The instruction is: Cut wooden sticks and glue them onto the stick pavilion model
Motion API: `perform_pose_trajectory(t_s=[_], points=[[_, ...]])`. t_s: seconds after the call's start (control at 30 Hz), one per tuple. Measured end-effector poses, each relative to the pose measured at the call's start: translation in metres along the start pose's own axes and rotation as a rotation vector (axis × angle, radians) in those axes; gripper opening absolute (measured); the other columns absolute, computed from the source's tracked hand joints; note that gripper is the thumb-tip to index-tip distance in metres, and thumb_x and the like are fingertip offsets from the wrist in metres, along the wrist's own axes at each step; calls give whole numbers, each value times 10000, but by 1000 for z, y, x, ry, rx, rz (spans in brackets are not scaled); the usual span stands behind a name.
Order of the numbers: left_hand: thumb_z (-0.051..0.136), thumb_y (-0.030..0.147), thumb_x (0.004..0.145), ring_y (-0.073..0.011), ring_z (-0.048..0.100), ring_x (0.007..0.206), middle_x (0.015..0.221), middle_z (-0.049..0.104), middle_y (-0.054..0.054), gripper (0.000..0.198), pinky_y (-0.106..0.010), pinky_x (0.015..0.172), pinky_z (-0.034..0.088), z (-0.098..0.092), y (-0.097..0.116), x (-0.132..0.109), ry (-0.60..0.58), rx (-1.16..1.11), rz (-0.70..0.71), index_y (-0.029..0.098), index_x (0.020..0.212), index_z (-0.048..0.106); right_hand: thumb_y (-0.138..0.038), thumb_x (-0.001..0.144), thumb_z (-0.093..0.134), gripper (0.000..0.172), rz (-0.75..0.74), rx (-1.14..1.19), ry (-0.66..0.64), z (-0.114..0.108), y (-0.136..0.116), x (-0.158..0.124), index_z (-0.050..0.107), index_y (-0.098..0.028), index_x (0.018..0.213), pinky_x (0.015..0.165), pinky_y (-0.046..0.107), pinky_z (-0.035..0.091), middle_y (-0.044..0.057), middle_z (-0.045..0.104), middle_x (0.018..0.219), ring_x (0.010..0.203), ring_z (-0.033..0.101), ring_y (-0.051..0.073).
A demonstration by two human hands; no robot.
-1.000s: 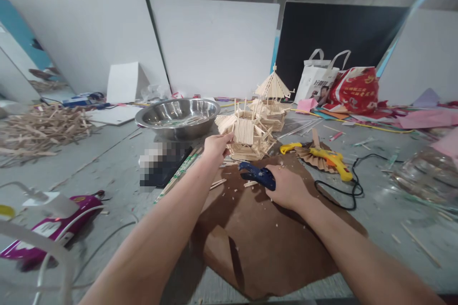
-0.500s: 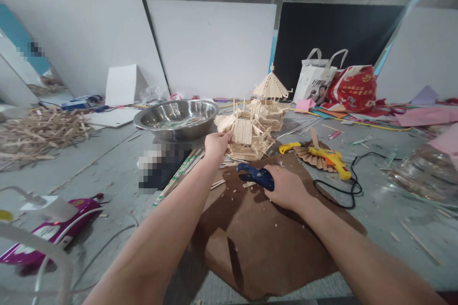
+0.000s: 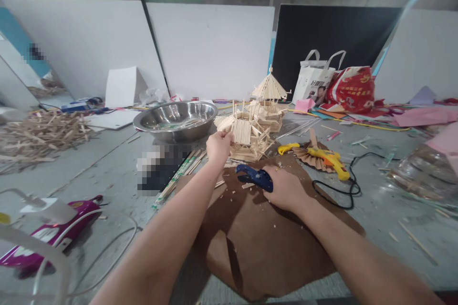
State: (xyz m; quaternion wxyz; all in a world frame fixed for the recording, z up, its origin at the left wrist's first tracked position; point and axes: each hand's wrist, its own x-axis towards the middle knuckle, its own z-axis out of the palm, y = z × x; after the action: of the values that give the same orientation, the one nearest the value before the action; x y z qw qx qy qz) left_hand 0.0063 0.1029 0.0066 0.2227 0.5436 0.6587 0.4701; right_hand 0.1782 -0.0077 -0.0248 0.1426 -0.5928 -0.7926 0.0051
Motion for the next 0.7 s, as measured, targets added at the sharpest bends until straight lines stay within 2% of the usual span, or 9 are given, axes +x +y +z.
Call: perform_pose_trajectory(t_s=[0.17,0.37,0.53,0.7], points=[[459,369,664,-114,509,393,563,630,-35,262,-233,477,388,-1,1,2,2,62,47,162,660,619,-329,660,460,415,-7,7,-3,0,0,0,455,-188,1050,697,299,360,69,558,977,866,509,210],[519,284,611,-73,443,296,567,623,-38,167,-201,353,320,-3,1,0,-74,-192,-63,141,619,603,-310,648,476,432,3,9,-9,-2,-3,0,448,-193,1063,696,295,355,67,557,977,868,507,212],[523,282,623,-61,421,263,637,631,-64,178,-201,286,266,-7,7,-7,-138,-273,-109,114,653,575,-302,642,485,439,13,8,-31,-3,-2,0,447,-190,1065,696,288,349,67,564,966,862,507,209],[537,299,625,-66,424,258,616,621,-67,188,-197,267,256,-8,7,-6,-165,-329,-140,110,616,533,-318,651,475,423,4,8,-13,-2,-2,-1,455,-190,1054,686,290,351,71,557,986,865,506,208]])
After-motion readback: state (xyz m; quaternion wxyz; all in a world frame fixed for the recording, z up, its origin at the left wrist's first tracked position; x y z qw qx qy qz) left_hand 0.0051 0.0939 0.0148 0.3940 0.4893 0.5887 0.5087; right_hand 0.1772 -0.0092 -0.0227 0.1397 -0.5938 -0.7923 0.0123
